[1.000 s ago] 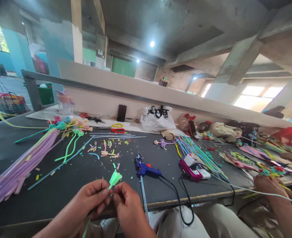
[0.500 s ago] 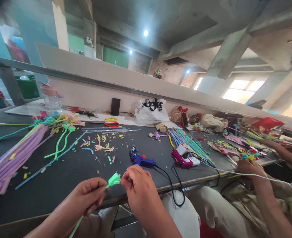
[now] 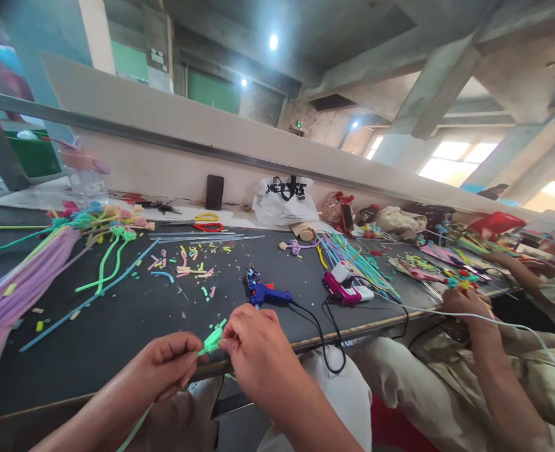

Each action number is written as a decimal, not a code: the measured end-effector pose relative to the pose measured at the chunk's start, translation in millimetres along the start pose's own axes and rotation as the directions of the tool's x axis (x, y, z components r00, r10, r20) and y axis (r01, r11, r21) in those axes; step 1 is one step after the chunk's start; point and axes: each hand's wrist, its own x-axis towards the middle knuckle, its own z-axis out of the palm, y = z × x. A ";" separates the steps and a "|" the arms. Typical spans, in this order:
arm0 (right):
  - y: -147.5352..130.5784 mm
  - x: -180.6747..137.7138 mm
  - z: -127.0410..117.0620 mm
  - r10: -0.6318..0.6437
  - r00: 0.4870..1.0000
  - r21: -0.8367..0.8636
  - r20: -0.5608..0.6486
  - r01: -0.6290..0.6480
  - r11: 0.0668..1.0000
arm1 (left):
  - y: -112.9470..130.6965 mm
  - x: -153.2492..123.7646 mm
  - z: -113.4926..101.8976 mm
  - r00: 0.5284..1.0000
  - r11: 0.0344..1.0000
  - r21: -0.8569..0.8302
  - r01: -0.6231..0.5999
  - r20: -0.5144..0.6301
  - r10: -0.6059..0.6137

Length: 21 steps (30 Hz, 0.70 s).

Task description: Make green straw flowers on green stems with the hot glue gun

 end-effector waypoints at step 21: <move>4.4 4.6 1.4 -0.023 0.992 0.083 0.122 0.013 0.996 | 13.0 -7.8 -4.7 0.992 0.999 0.006 0.045 0.117 -0.046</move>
